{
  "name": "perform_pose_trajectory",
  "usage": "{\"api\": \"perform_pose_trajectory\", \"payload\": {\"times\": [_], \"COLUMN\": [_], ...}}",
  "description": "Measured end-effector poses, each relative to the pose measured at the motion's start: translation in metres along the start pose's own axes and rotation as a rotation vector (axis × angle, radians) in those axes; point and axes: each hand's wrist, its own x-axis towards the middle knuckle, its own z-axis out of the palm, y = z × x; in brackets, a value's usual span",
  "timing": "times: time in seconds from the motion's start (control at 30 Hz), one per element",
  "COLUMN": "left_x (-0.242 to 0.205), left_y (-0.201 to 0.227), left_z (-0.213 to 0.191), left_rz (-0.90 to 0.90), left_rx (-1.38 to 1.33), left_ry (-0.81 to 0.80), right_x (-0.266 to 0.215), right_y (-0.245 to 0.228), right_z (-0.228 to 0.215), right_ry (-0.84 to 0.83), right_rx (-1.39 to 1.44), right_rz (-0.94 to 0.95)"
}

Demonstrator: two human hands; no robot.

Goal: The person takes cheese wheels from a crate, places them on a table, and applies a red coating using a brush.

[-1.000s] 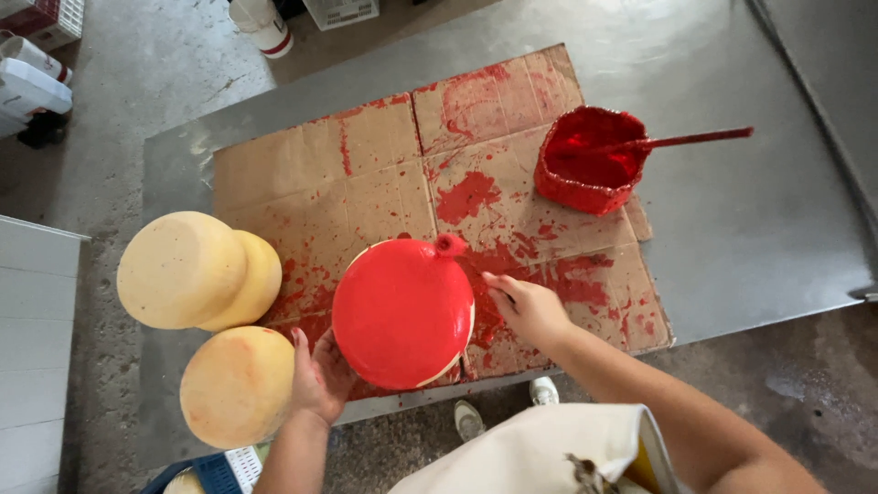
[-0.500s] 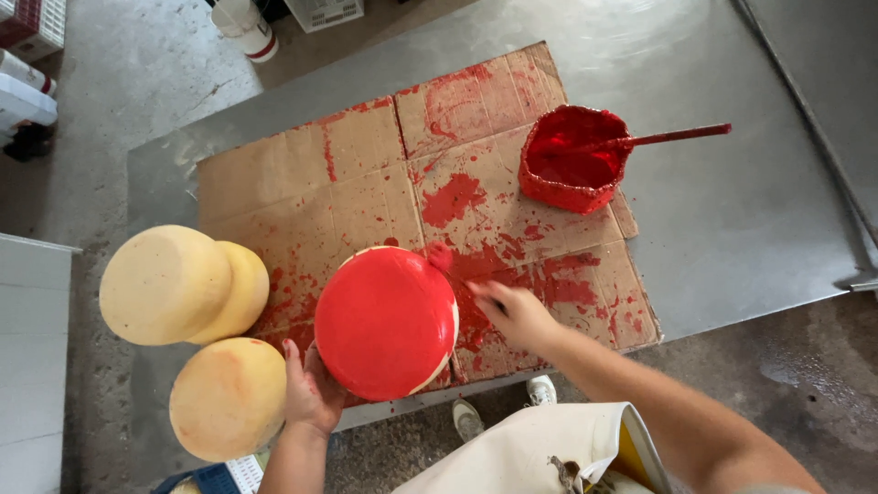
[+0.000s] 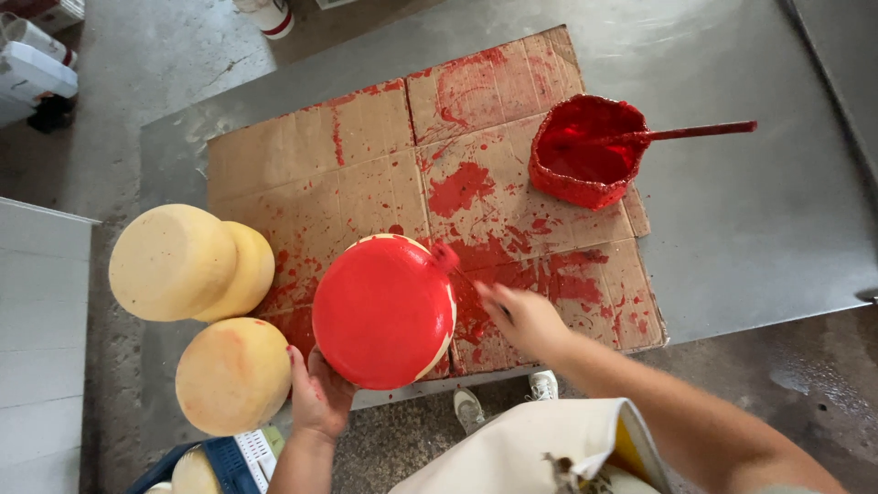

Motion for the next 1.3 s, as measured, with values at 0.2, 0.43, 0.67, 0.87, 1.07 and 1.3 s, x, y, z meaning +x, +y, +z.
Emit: {"api": "perform_pose_trajectory", "payload": {"times": [0.2, 0.43, 0.67, 0.87, 1.07, 1.3], "left_x": [0.002, -0.067, -0.065, -0.066, -0.066, -0.041], "left_y": [-0.029, -0.016, -0.029, -0.03, -0.034, -0.051], "left_z": [-0.014, 0.051, 0.047, 0.048, 0.05, 0.019], "left_rz": [0.026, 0.04, 0.012, 0.038, 0.076, 0.089], "left_rx": [-0.123, -0.193, -0.223, -0.235, -0.235, -0.302], "left_ry": [-0.004, 0.172, 0.204, 0.172, 0.149, 0.123], "right_x": [0.013, -0.019, 0.065, -0.038, 0.01, 0.01], "right_y": [-0.01, -0.004, -0.022, 0.003, 0.021, 0.019], "right_z": [-0.01, -0.025, 0.008, -0.018, 0.007, -0.006], "right_ry": [0.022, -0.106, -0.096, -0.189, 0.013, -0.115], "right_rx": [-0.089, -0.424, -0.084, 0.053, -0.032, -0.185], "right_rz": [-0.038, -0.13, 0.09, 0.169, 0.001, -0.087]}}
